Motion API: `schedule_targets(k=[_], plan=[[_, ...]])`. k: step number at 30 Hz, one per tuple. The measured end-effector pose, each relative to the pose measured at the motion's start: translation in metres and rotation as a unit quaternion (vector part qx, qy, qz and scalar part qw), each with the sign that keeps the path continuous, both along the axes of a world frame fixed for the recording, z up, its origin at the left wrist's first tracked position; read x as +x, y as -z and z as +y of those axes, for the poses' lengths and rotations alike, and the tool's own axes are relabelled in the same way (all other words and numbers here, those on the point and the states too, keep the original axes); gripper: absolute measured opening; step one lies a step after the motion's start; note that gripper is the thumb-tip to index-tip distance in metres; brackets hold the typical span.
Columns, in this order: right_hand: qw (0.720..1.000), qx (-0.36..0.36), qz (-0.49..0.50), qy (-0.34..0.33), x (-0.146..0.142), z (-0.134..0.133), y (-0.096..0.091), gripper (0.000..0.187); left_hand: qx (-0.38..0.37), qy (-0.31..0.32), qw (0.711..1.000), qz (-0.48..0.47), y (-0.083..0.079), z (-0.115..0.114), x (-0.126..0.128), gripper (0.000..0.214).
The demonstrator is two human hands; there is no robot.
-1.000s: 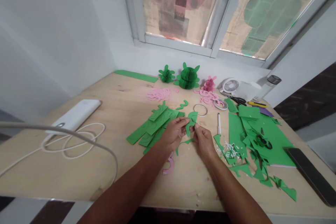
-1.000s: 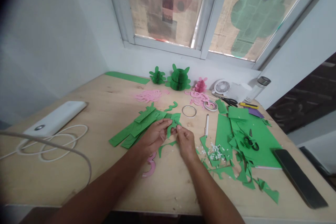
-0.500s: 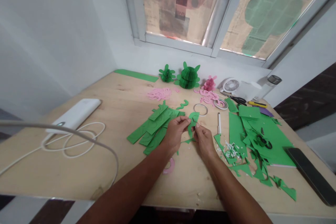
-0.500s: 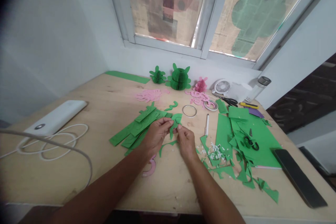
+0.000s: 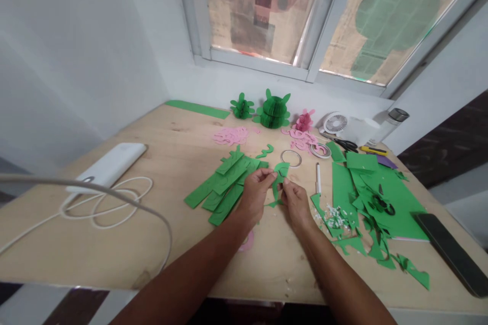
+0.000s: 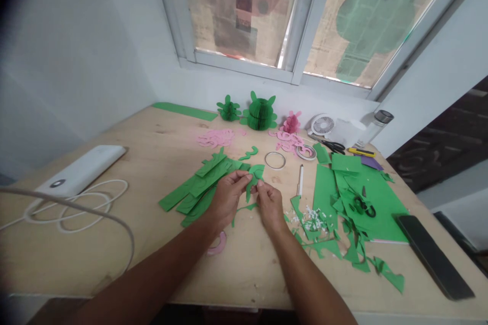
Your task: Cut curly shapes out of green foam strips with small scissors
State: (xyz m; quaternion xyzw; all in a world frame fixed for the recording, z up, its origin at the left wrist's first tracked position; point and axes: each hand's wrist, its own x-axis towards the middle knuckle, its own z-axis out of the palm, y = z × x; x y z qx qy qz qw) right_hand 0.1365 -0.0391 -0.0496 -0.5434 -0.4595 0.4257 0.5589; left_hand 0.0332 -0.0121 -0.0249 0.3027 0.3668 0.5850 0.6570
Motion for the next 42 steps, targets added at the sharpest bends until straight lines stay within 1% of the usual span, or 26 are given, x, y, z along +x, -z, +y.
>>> schedule_targets(k=[4, 8, 15, 23, 29, 42], plan=[[1.0, 0.001, -0.005, 0.004, -0.0003, 0.0002, -0.0003, 0.052, 0.005, -0.015, 1.0, 0.008, 0.0, -0.0005, 0.0002, 0.018], [1.0, -0.004, 0.009, -0.005, -0.0006, -0.0002, -0.0003, 0.05, 0.017, -0.031, 0.999, 0.026, -0.0025, -0.0015, -0.0007, 0.013], [1.0, -0.012, 0.018, -0.014, 0.0, 0.0002, 0.0003, 0.051, 0.033, -0.067, 0.996, 0.047, -0.0064, -0.0008, -0.002, 0.014], [1.0, -0.016, -0.009, -0.006, 0.001, 0.0004, 0.0005, 0.052, 0.032, -0.061, 0.997, 0.039, -0.0072, -0.0013, -0.0012, 0.013], [1.0, -0.001, -0.024, 0.005, 0.0014, 0.0007, 0.0001, 0.05, 0.028, -0.061, 0.997, 0.04, -0.0084, -0.0025, -0.0005, 0.013], [1.0, -0.008, 0.009, -0.004, -0.0002, -0.0007, -0.0023, 0.05, 0.015, -0.051, 0.998, 0.039, -0.0069, -0.0017, -0.001, 0.013]])
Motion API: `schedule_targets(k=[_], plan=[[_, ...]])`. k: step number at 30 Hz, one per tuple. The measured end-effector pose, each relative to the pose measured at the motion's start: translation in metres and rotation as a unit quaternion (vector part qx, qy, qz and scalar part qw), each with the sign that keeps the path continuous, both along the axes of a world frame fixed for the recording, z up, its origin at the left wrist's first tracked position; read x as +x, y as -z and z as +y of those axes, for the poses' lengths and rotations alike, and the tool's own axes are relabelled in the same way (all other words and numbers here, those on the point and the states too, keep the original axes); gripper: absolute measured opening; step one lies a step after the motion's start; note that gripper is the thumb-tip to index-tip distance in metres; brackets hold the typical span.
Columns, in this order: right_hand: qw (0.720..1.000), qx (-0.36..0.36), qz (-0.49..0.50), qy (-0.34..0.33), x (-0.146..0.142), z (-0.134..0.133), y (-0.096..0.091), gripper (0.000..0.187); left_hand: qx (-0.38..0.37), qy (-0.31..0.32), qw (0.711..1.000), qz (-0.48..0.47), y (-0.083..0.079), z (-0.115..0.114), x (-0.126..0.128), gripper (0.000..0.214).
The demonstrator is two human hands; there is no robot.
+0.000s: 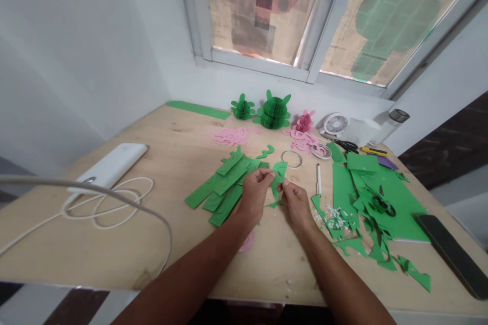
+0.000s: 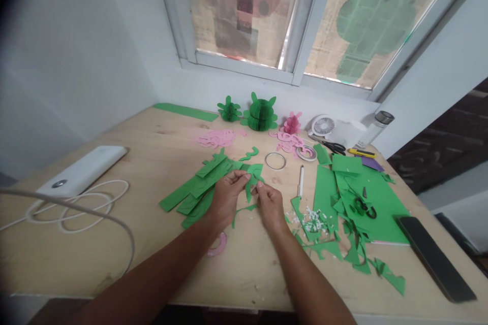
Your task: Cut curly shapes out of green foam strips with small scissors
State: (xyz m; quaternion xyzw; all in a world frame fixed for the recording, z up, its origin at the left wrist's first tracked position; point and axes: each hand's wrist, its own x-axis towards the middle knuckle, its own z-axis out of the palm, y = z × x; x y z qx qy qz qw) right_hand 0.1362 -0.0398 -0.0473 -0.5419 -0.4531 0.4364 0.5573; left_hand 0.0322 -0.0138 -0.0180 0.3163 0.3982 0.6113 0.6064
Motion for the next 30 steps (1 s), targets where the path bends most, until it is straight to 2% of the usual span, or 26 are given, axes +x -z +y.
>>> schedule_targets(k=[5, 11, 15, 20, 23, 30], plan=[[1.0, -0.014, -0.008, 0.0, -0.001, -0.001, -0.003, 0.054, -0.022, -0.014, 0.999, -0.018, 0.003, 0.008, -0.005, 0.016], [0.997, -0.037, 0.044, 0.052, -0.001, -0.002, -0.007, 0.057, -0.022, -0.029, 0.999, -0.001, 0.007, 0.022, -0.018, 0.02], [0.992, -0.012, 0.107, 0.071, 0.002, -0.001, -0.011, 0.049, 0.001, 0.064, 0.997, 0.039, 0.004, 0.021, -0.021, 0.016], [0.987, -0.021, 0.137, 0.086, 0.006, 0.002, -0.014, 0.039, 0.028, 0.165, 0.98, 0.104, 0.0, 0.016, -0.021, 0.014], [0.985, -0.02, 0.138, 0.098, 0.007, 0.003, -0.011, 0.036, 0.036, 0.202, 0.97, 0.128, 0.001, 0.016, -0.021, 0.016], [0.986, -0.026, 0.125, 0.105, 0.007, 0.004, -0.006, 0.034, 0.03, 0.13, 0.982, 0.135, 0.004, 0.018, -0.021, 0.018]])
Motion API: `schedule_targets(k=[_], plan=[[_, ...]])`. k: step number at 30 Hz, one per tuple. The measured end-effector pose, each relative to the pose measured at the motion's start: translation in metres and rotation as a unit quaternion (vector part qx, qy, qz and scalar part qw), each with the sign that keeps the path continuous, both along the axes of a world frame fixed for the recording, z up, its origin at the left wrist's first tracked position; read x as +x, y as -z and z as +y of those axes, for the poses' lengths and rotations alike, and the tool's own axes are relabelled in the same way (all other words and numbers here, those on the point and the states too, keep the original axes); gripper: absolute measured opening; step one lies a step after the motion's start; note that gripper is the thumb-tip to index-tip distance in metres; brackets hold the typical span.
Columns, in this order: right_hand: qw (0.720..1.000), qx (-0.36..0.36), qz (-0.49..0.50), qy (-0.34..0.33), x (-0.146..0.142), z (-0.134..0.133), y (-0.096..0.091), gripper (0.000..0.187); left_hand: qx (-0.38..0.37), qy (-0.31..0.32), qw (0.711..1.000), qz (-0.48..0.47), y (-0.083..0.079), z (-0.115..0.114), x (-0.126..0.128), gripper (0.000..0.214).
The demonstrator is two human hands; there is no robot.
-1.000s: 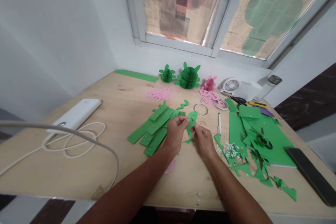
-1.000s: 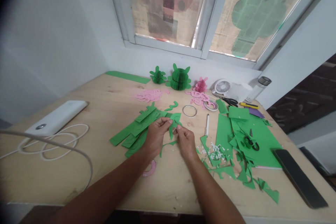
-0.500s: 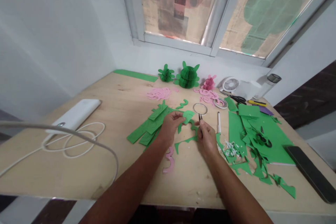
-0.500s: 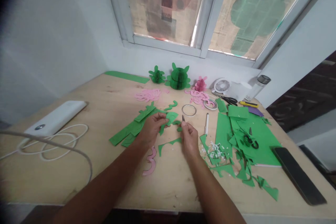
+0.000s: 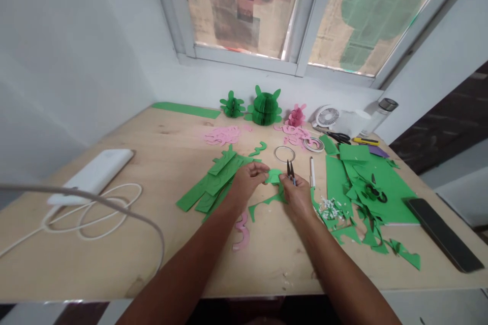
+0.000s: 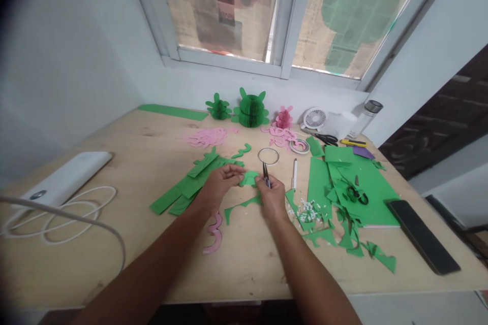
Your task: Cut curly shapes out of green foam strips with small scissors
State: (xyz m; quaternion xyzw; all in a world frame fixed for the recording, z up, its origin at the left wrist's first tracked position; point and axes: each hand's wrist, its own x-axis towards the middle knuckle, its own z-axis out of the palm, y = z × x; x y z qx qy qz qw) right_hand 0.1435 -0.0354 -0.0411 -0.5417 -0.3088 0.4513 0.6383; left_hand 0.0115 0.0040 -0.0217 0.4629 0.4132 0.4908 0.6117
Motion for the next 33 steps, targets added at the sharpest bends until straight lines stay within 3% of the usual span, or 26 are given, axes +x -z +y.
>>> schedule_targets(k=[5, 9, 17, 21, 28, 33], plan=[[1.0, -0.011, 0.019, -0.002, -0.003, -0.001, -0.004, 0.034, -0.027, -0.041, 0.998, -0.038, 0.001, 0.001, 0.001, 0.024], [0.998, -0.007, 0.041, 0.038, -0.002, 0.001, -0.002, 0.035, -0.078, -0.047, 0.994, -0.067, 0.001, 0.002, 0.001, 0.034], [0.995, 0.011, 0.069, 0.072, -0.002, 0.003, -0.001, 0.036, -0.175, 0.045, 0.976, -0.118, 0.002, -0.008, 0.01, 0.038], [0.997, 0.011, 0.064, 0.052, -0.006, 0.002, 0.002, 0.036, -0.172, 0.04, 0.978, -0.108, 0.002, -0.014, 0.013, 0.035], [0.998, 0.025, 0.058, 0.006, -0.009, -0.001, 0.005, 0.038, -0.145, -0.032, 0.985, -0.089, 0.003, -0.016, 0.014, 0.028], [0.997, 0.008, 0.073, -0.039, -0.008, -0.006, -0.002, 0.052, -0.117, -0.076, 0.983, -0.123, 0.0, -0.014, 0.013, 0.026]])
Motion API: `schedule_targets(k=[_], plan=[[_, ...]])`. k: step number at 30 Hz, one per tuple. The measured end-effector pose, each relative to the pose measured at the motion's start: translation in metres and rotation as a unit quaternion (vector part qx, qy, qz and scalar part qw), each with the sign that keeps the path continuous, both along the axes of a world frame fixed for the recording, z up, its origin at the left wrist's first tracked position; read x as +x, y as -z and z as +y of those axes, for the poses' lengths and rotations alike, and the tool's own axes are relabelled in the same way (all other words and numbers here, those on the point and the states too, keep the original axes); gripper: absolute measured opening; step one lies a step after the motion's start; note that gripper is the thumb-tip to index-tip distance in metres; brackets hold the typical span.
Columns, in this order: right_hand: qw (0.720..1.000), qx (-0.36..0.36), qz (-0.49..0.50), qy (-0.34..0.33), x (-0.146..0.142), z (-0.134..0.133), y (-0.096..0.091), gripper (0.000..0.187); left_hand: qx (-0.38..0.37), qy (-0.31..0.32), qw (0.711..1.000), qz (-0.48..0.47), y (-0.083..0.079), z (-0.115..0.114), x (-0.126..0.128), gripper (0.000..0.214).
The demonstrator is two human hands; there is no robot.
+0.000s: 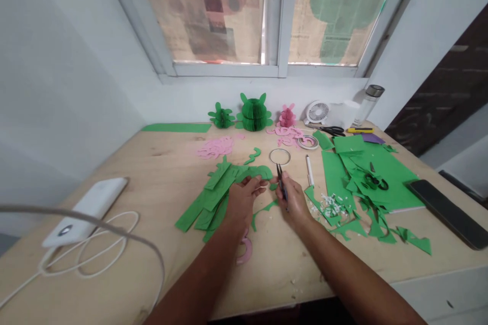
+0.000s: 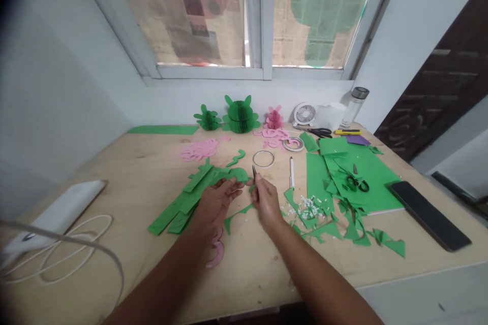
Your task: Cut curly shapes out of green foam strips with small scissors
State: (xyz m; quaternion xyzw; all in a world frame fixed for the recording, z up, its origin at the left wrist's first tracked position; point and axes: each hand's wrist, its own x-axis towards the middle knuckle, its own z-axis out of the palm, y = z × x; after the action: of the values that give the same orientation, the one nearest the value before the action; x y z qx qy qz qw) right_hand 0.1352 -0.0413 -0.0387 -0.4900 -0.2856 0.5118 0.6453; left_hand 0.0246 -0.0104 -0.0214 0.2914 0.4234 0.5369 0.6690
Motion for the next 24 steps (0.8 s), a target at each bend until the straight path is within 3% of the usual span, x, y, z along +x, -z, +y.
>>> schedule_targets(k=[15, 24], plan=[[0.996, -0.056, -0.041, -0.05, -0.01, -0.005, -0.003, 0.059, 0.004, -0.064, 0.994, -0.087, -0.005, 0.002, -0.001, 0.034], [0.994, -0.053, -0.06, -0.073, -0.012, -0.006, -0.004, 0.058, -0.017, -0.034, 0.993, -0.116, -0.004, 0.0, 0.004, 0.028]])
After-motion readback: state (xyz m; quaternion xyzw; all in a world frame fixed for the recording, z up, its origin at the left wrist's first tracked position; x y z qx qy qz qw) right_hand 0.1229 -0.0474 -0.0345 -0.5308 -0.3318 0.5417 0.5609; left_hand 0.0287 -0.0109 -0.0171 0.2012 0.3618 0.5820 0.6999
